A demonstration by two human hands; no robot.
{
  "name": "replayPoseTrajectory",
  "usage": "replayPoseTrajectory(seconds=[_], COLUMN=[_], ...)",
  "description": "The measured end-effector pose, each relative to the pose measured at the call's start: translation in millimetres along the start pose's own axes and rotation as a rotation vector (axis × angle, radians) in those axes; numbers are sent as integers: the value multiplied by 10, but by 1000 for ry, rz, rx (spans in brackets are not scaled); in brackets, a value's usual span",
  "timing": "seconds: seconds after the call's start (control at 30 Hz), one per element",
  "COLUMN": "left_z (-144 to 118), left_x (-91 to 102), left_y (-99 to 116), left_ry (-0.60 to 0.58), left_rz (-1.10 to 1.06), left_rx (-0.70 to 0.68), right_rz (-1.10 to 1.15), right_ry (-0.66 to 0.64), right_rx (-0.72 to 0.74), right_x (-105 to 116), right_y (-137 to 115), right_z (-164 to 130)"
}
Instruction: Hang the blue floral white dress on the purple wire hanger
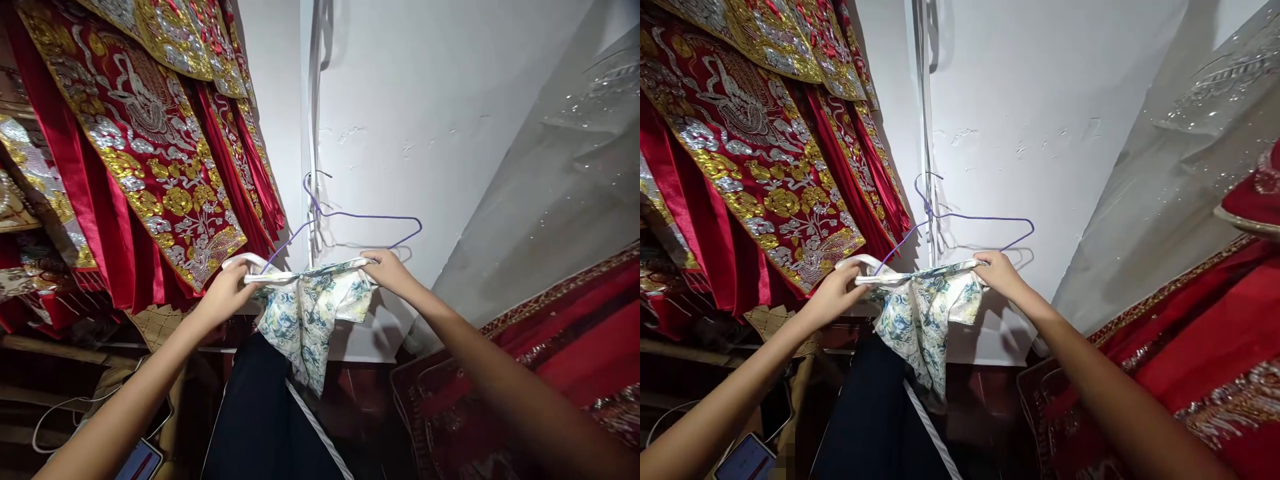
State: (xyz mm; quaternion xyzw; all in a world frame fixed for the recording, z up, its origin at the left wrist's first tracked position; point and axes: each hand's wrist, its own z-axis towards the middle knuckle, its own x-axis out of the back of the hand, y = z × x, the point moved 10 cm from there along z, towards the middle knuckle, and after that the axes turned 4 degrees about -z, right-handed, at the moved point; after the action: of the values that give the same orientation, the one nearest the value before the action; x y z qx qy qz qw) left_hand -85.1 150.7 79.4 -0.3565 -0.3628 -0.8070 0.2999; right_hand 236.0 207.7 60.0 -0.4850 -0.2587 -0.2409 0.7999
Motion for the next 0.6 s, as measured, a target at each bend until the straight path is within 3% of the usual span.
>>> replayPoseTrajectory(seconds=[0.13,0.23,0.3,0.43,0.6], left_z=[315,439,466,474,539], left_x=[88,110,127,144,277], left_y=[255,282,243,192,125], left_ry=[86,165,188,132,141], left_rz=[-95,-173,-206,-196,-207], left_rx=[-58,-57,-65,-91,-82], right_rz=[155,168,86,-113,-211], right_ry=[-163,-143,-2,322,369], right_rx=[28,93,93,12,-72], right_x=[-285,-287,-50,646,1037], right_y=[-218,-379,-351,-94,-31], right_z=[-185,-333,-378,-352,-215])
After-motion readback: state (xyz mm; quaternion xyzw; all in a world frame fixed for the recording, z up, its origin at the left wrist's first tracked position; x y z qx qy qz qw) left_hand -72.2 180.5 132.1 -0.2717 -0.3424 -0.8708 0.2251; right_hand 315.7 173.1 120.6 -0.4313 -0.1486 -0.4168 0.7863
